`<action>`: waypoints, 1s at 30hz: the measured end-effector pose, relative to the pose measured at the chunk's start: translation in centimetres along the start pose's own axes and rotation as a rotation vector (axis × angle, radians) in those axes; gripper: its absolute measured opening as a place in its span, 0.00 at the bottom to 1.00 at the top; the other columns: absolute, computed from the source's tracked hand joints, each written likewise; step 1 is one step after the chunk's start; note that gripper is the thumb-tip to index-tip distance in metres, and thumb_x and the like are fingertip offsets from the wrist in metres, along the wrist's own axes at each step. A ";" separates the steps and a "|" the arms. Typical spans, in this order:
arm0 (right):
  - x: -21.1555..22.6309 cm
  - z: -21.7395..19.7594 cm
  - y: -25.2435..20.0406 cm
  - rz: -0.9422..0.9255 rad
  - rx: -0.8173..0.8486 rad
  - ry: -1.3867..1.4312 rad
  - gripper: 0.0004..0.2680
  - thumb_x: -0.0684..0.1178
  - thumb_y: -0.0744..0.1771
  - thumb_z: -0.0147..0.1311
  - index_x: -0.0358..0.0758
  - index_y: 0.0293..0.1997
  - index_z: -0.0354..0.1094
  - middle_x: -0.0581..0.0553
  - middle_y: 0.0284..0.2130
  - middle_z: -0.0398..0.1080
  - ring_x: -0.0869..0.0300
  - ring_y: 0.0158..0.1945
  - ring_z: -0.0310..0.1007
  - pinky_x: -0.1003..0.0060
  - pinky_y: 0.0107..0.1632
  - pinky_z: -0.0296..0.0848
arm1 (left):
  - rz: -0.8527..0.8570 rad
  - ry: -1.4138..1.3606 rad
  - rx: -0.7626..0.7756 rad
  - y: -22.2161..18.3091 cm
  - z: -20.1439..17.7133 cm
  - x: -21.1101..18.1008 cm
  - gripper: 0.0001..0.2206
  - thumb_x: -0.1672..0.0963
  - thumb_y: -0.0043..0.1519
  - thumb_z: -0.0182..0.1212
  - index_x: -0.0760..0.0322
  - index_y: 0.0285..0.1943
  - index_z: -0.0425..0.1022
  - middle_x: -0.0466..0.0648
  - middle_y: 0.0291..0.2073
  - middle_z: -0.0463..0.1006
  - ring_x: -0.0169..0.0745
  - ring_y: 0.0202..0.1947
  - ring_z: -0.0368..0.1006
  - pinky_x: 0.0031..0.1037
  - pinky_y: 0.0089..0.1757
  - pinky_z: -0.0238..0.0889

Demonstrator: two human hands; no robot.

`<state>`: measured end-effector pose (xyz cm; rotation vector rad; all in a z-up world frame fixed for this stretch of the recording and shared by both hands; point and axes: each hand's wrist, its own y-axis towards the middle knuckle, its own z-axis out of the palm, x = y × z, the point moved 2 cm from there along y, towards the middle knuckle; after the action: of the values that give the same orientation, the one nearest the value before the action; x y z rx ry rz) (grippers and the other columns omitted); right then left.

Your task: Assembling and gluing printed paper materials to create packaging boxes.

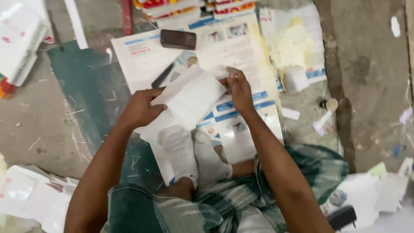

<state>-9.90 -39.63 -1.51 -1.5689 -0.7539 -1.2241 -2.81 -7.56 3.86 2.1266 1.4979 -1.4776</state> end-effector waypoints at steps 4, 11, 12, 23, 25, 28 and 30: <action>0.0 -3.0 -0.8 -0.031 0.038 -0.037 0.21 0.64 0.73 0.34 0.37 0.55 0.72 0.46 0.31 0.70 0.64 0.35 0.68 0.66 0.44 0.72 | 0.061 0.360 0.089 -3.2 -1.2 -12.0 0.27 0.58 0.56 0.65 0.49 0.68 0.74 0.60 0.35 0.84 0.55 0.27 0.80 0.39 0.37 0.72; -1.0 -1.9 1.9 -0.124 0.261 0.161 0.32 0.71 0.73 0.23 0.27 0.55 0.70 0.47 0.30 0.70 0.57 0.45 0.72 0.60 0.60 0.68 | 0.149 0.371 0.124 -7.2 -2.0 -9.4 0.38 0.56 0.53 0.74 0.54 0.75 0.62 0.60 0.41 0.83 0.56 0.41 0.79 0.43 0.41 0.72; -1.5 -1.8 2.4 -0.127 0.317 0.328 0.33 0.73 0.72 0.21 0.28 0.57 0.68 0.49 0.27 0.67 0.57 0.45 0.73 0.59 0.62 0.69 | 0.261 0.079 0.023 -8.4 -2.6 -6.0 0.41 0.57 0.48 0.79 0.59 0.73 0.65 0.60 0.50 0.83 0.54 0.50 0.79 0.40 0.46 0.72; -1.9 12.5 -4.0 -0.023 0.541 0.392 0.32 0.74 0.71 0.25 0.30 0.62 0.63 0.46 0.30 0.66 0.60 0.42 0.68 0.60 0.56 0.65 | 0.321 -0.455 -0.764 -9.6 10.0 3.7 0.34 0.61 0.64 0.65 0.71 0.78 0.51 0.55 0.72 0.60 0.44 0.73 0.59 0.33 0.70 0.53; -4.0 11.5 -5.7 0.013 0.543 0.307 0.33 0.74 0.71 0.22 0.31 0.64 0.64 0.48 0.30 0.65 0.61 0.40 0.65 0.63 0.56 0.61 | 0.276 -0.482 -0.748 -11.2 10.8 3.9 0.35 0.60 0.62 0.65 0.71 0.78 0.51 0.55 0.72 0.60 0.44 0.71 0.60 0.33 0.70 0.53; -6.4 10.0 -4.0 -0.023 0.404 0.435 0.34 0.75 0.73 0.24 0.27 0.43 0.70 0.42 0.33 0.74 0.55 0.45 0.75 0.59 0.62 0.71 | 0.320 -0.298 -0.737 -9.8 10.6 4.5 0.37 0.60 0.64 0.66 0.72 0.79 0.47 0.58 0.76 0.56 0.52 0.77 0.55 0.38 0.73 0.50; -4.6 10.3 -6.5 -0.062 0.388 0.324 0.32 0.74 0.73 0.24 0.29 0.58 0.70 0.46 0.31 0.62 0.60 0.42 0.64 0.62 0.56 0.62 | 0.307 -0.434 -0.619 -10.8 11.4 3.2 0.40 0.58 0.63 0.70 0.71 0.79 0.44 0.57 0.74 0.58 0.51 0.74 0.58 0.39 0.72 0.54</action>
<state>-13.51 -27.38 -4.05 -1.0107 -0.7753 -1.2503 -18.30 -7.06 -0.23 1.4729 1.1927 -1.0838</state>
